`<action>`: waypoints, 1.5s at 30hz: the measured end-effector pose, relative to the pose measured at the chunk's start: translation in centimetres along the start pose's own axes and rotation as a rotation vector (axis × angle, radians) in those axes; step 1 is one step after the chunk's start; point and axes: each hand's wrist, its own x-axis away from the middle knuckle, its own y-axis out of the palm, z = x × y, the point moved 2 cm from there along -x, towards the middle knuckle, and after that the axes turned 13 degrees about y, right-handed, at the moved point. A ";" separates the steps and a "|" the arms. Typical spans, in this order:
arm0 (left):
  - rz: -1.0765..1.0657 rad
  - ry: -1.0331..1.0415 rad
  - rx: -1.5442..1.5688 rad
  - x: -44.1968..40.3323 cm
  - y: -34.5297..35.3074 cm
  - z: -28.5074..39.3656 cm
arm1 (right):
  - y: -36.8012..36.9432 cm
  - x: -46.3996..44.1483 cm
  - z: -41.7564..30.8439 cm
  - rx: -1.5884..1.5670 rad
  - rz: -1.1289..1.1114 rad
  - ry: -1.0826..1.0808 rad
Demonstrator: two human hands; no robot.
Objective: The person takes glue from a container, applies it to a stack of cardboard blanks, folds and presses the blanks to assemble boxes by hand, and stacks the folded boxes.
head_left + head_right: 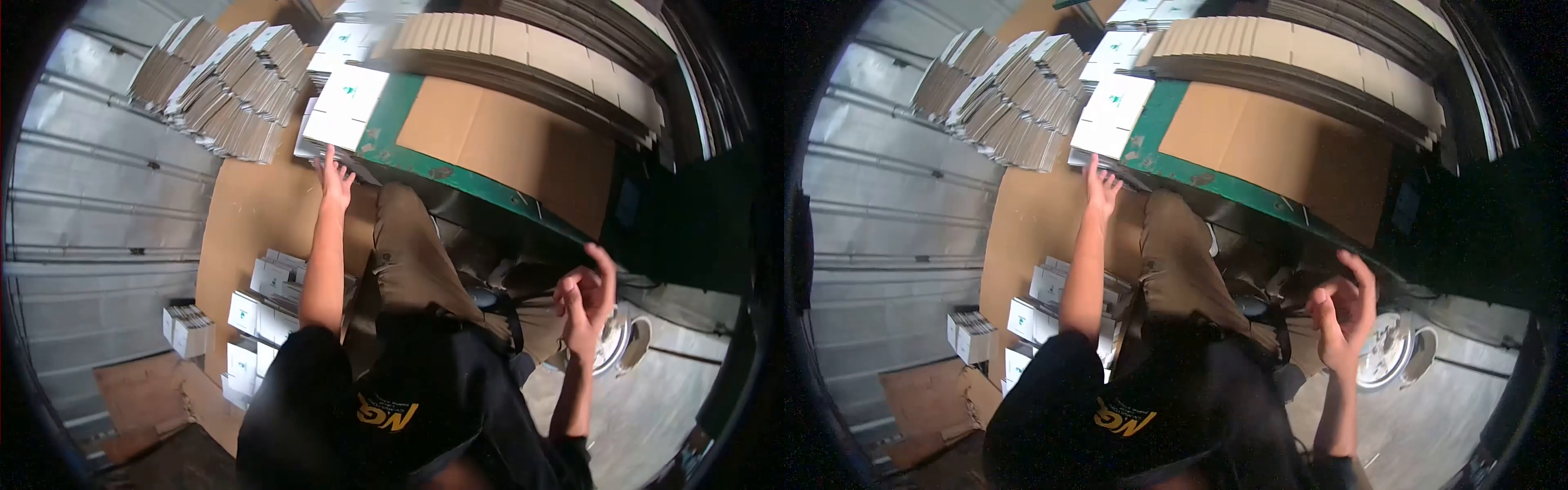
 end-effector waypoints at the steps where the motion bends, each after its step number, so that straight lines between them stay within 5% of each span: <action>1: 0.023 -0.050 0.025 -1.0 0.9 0.7 | -1.3 -0.3 3.7 -0.024 0.047 0.027; 4: -0.280 -0.145 0.058 -7.8 0.7 -2.0 | -4.9 1.0 12.7 0.101 0.230 0.103; 5: -0.054 -0.160 0.038 -8.2 1.7 -3.0 | -6.1 1.7 15.2 0.078 0.265 0.150; 8: 0.131 -0.023 0.083 -6.2 4.8 -1.9 | -7.8 3.3 19.6 0.124 0.344 0.203; 11: 0.207 -0.015 -0.133 -6.4 4.7 -2.5 | -8.6 3.2 22.6 0.205 0.322 0.121; 17: 0.187 -0.007 0.031 -6.2 5.2 -1.9 | -8.5 1.9 22.6 0.138 0.297 0.151; 18: 0.026 -0.081 0.109 -9.0 3.6 -3.7 | -8.1 1.8 22.3 0.087 0.324 0.180; 23: -0.057 -0.230 0.010 -8.3 2.6 -3.0 | -8.7 2.6 23.7 0.131 0.317 0.225; 24: -0.237 -0.252 0.090 -8.5 2.9 -2.3 | -8.7 2.6 23.9 0.148 0.314 0.214; 25: -0.078 -0.262 0.005 -7.8 3.6 -2.2 | -8.7 2.6 23.9 0.167 0.314 0.207; 29: -0.385 -0.298 0.131 -8.6 3.3 -2.7 | -9.1 2.5 23.4 0.218 0.348 0.223; 30: -0.144 -0.204 0.059 -7.5 3.5 -2.4 | -9.0 2.4 23.6 0.187 0.346 0.233; 34: -0.176 -0.218 0.024 -5.0 1.8 -2.3 | -9.4 2.7 23.6 0.192 0.340 0.193; 35: -0.287 -0.108 -0.035 -3.9 1.1 -2.5 | -9.4 2.9 23.4 0.156 0.355 0.189; 38: -0.164 0.085 -0.355 4.1 1.7 -2.6 | -9.9 3.1 23.6 0.110 0.450 0.184; 41: -0.386 0.189 -0.557 10.6 1.9 -5.0 | -10.8 3.6 22.2 0.142 0.518 0.125; 45: -0.676 0.518 -0.872 9.3 -0.9 -10.0 | -11.2 3.5 22.1 0.027 0.614 0.088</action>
